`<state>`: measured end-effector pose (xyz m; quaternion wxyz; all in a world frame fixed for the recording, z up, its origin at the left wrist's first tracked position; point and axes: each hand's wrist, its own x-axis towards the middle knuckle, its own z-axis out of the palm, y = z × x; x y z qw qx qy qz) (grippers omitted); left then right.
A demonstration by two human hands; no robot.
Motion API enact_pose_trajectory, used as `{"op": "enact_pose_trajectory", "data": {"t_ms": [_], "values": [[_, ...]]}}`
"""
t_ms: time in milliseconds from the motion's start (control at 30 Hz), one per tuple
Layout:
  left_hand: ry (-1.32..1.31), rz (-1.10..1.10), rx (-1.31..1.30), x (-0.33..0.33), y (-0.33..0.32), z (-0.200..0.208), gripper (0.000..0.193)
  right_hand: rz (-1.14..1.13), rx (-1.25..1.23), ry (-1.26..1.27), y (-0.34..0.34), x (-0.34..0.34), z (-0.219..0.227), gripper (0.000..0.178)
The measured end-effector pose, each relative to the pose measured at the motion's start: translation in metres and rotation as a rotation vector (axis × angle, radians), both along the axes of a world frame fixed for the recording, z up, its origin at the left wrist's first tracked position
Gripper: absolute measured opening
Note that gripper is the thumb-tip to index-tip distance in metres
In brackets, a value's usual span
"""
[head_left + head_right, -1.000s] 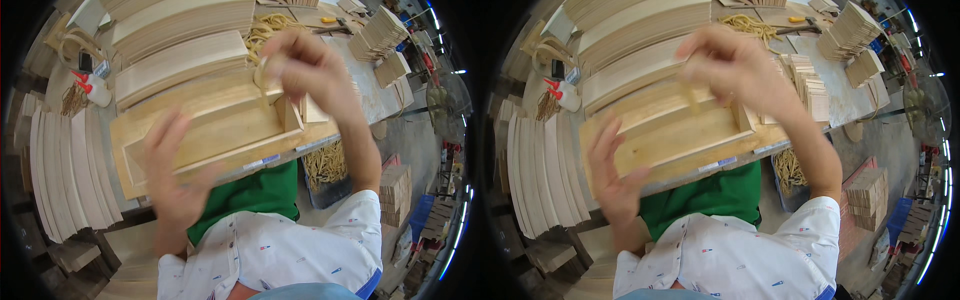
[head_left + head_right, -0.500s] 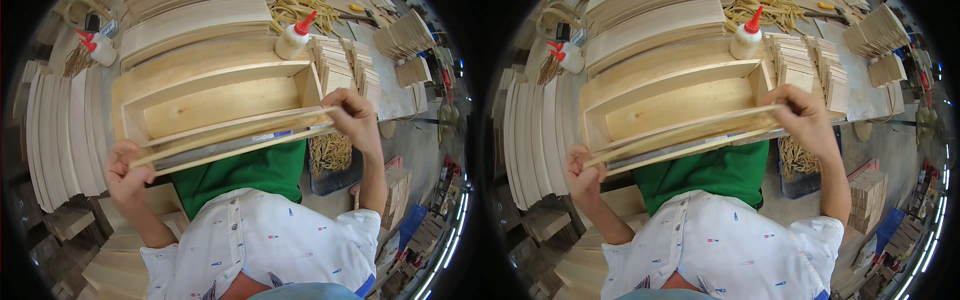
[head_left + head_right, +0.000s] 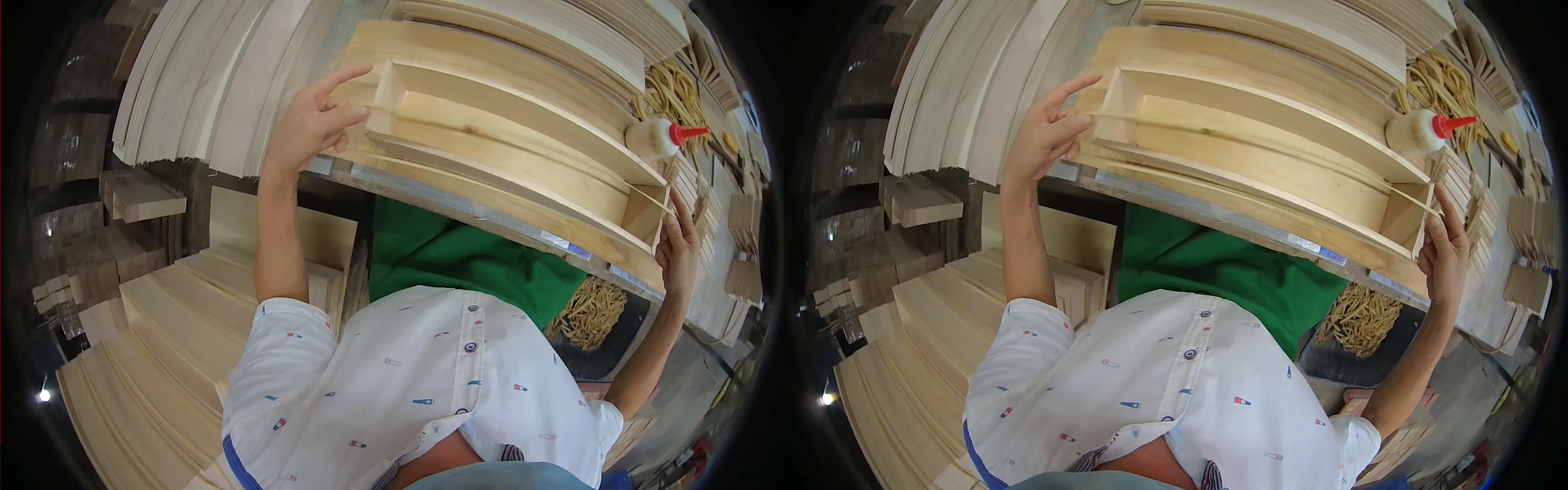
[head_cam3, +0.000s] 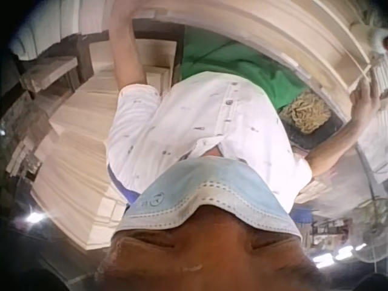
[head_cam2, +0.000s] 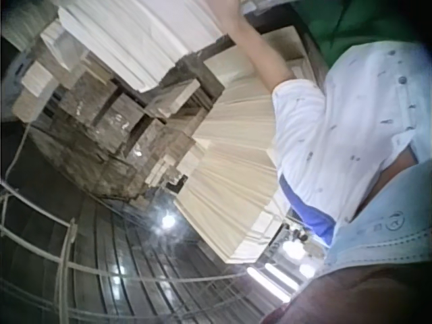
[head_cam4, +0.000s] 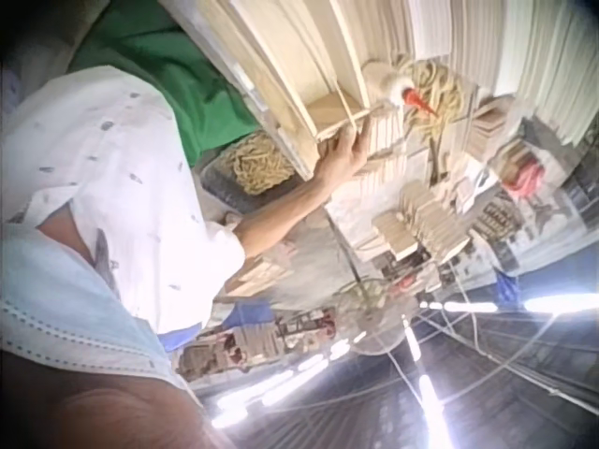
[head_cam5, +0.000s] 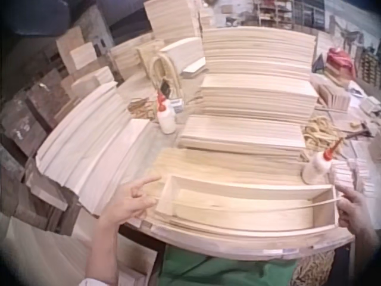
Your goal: Apply wood glue to pre-cut wooden panels and assemble a multi-sided structural box component.
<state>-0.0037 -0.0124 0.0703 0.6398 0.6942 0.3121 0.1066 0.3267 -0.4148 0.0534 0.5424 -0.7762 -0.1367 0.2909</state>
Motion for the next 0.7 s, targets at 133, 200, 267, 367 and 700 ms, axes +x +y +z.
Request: {"op": "enact_pose_trajectory", "data": {"t_ms": [133,200,267,367,700], "values": [[-0.017,-0.023,-0.04,0.007,0.008,-0.006,0.061,0.024,-0.027,0.016,0.01,0.005,0.0,0.045],[-0.039,-0.053,-0.078,0.014,0.011,-0.007,0.062,0.056,-0.034,0.018,0.013,0.006,0.002,0.045],[-0.045,-0.084,-0.091,0.02,0.013,-0.009,0.062,0.078,-0.024,0.043,0.016,0.005,0.006,0.045],[-0.033,-0.095,-0.103,0.029,0.01,-0.008,0.06,0.106,0.017,0.119,0.015,0.011,0.006,0.044],[-0.093,0.173,-0.19,0.047,0.029,-0.03,0.03,0.066,0.22,0.243,0.034,0.049,-0.015,0.025]]}}
